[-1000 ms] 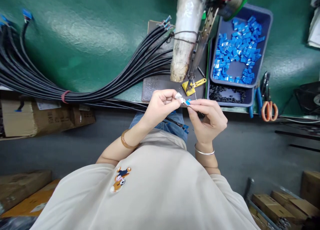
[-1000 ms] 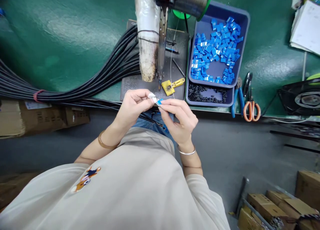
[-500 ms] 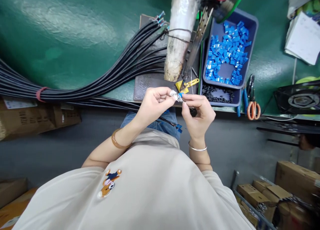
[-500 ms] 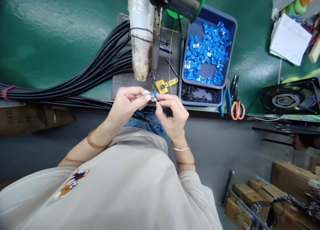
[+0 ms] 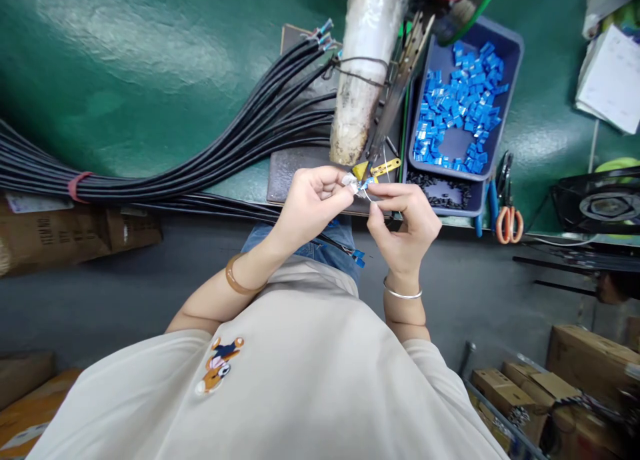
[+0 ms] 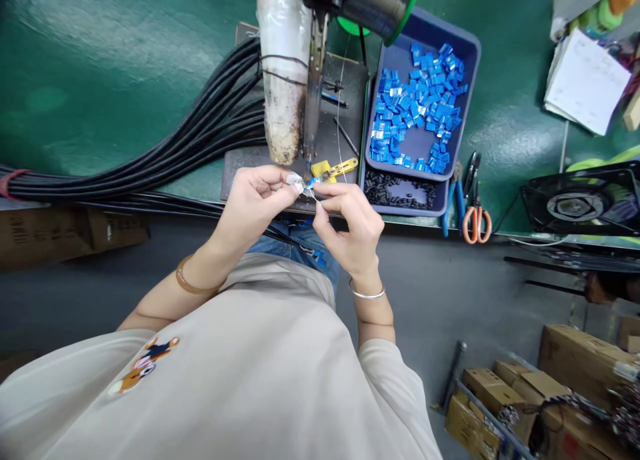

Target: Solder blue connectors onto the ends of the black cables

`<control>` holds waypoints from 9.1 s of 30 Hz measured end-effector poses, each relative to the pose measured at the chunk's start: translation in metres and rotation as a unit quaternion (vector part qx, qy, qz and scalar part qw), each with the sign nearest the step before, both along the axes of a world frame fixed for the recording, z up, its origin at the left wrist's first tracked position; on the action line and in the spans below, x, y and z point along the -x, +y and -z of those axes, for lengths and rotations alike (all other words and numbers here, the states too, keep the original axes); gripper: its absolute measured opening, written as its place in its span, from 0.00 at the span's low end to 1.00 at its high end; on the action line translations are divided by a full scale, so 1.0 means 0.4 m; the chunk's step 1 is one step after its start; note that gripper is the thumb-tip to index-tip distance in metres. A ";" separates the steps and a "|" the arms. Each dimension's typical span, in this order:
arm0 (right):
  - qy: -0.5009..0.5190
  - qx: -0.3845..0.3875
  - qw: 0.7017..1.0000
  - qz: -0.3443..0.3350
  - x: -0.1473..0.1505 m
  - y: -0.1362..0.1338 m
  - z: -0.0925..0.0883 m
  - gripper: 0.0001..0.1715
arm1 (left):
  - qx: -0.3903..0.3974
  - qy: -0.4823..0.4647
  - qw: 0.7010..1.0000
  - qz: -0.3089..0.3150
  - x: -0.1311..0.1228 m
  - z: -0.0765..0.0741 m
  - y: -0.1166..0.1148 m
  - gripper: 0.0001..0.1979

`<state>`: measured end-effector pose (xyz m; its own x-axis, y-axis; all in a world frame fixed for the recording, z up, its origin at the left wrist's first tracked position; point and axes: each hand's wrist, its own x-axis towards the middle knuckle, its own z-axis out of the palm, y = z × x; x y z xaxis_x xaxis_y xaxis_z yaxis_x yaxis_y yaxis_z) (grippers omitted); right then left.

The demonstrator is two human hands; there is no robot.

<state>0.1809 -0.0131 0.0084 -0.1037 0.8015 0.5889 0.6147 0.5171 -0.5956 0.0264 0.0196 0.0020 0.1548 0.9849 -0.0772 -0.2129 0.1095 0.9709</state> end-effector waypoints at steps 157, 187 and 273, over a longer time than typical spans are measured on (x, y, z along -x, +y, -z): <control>-0.020 0.028 0.999 -0.008 -0.001 0.013 -0.038 0.07 | -0.019 0.043 0.999 -0.011 -0.005 -0.006 -0.005 0.08; -0.031 0.009 0.999 0.012 0.005 0.016 -0.023 0.07 | -0.050 0.090 0.995 -0.007 -0.008 0.000 -0.011 0.06; -0.116 -0.009 0.992 0.047 0.003 -0.062 0.018 0.09 | -0.016 0.042 0.993 0.111 0.053 0.026 -0.048 0.09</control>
